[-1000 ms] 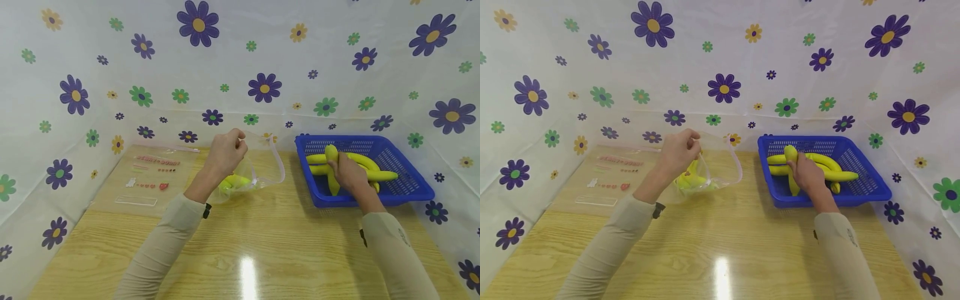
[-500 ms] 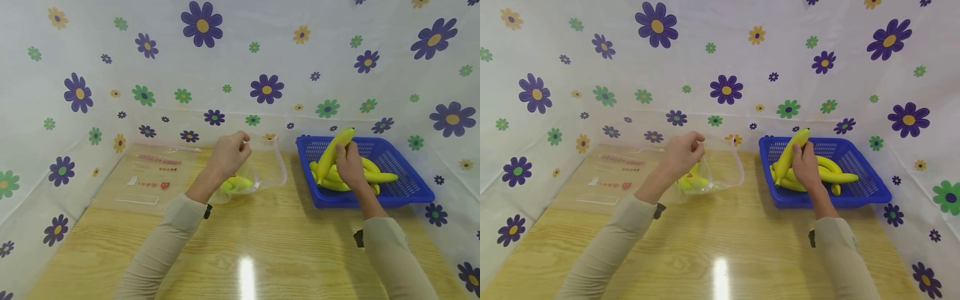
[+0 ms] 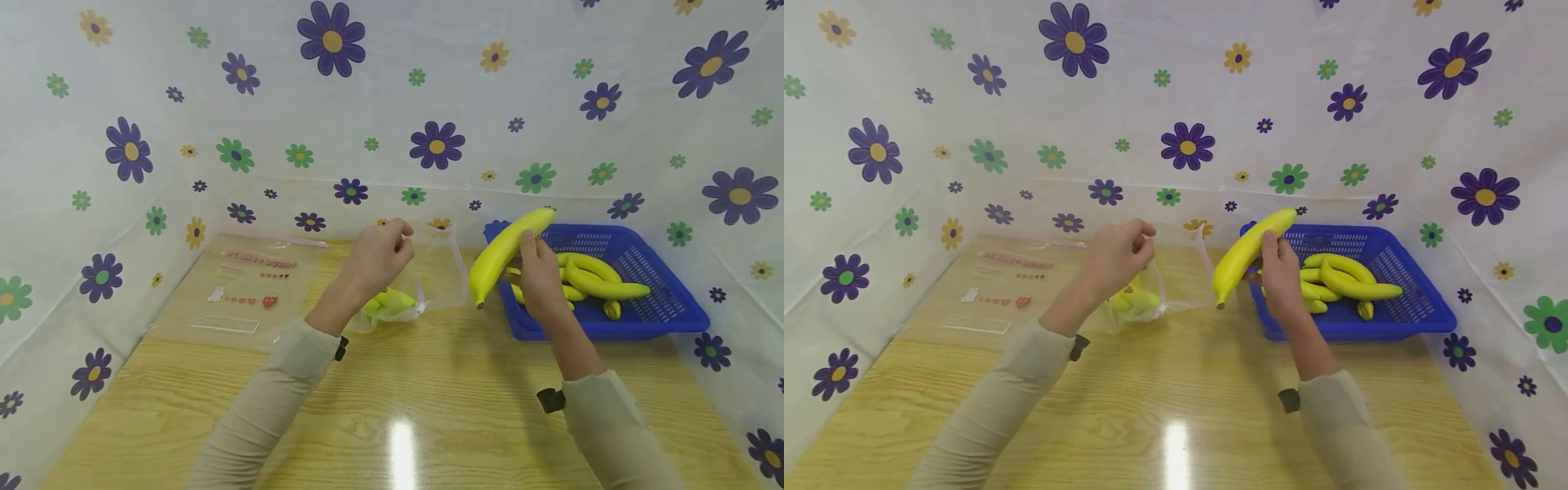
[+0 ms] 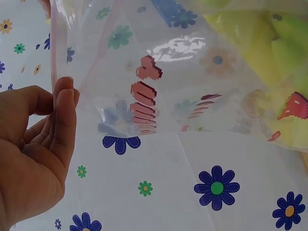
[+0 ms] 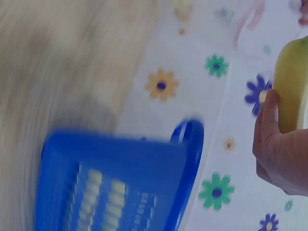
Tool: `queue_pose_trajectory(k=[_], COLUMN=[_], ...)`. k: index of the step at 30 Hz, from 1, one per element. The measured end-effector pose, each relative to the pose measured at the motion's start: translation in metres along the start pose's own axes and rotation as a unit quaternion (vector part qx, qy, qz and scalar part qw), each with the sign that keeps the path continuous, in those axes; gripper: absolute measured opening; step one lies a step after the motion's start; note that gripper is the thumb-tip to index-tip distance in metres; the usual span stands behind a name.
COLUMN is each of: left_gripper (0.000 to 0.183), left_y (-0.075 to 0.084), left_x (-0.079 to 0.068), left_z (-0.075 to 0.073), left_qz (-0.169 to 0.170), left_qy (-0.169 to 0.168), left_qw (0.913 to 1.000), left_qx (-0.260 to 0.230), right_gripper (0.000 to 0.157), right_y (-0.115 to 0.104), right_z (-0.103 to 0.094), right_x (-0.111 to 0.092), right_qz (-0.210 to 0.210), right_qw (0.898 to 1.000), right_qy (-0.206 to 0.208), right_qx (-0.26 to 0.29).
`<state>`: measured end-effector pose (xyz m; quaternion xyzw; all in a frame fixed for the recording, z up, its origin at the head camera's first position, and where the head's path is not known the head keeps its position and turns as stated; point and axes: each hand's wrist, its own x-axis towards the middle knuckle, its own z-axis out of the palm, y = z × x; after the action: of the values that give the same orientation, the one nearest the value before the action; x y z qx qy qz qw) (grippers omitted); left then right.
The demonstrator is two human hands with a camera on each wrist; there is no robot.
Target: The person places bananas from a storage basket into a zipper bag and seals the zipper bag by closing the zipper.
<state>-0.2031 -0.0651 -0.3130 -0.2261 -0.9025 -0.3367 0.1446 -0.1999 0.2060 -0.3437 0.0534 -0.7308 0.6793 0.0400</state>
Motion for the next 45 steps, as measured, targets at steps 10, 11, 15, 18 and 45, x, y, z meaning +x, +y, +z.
queue_pose_trajectory(k=[10,11,15,18,45], left_gripper=[0.023,0.023,0.022,0.022,0.022], left_y=[0.004,0.004,0.003,0.002,0.004], left_x=[-0.004,-0.004,-0.004,-0.005,-0.005], left_z=[0.005,0.005,0.007,0.008,0.013], left_qz=[0.017,0.020,0.025,0.027,0.058], left_qy=[-0.006,-0.004,0.003,0.007,0.011], left_qw=[0.9998,0.9998,0.9996,0.9995,0.9980], left_qx=[-0.001,0.003,0.013,0.014,0.020], right_gripper=[0.038,0.038,0.032,0.027,0.059], right_y=[0.001,0.001,0.002,0.002,-0.004], right_z=[0.041,0.044,0.050,0.052,0.057], right_x=[-0.007,-0.008,-0.010,-0.012,-0.006], right_qz=[0.115,0.126,0.174,0.200,0.080], right_qw=[0.983,0.978,0.961,0.964,0.978], right_qy=[-0.023,-0.024,-0.022,-0.024,-0.055], right_qx=[0.139,0.167,0.216,0.172,-0.185])
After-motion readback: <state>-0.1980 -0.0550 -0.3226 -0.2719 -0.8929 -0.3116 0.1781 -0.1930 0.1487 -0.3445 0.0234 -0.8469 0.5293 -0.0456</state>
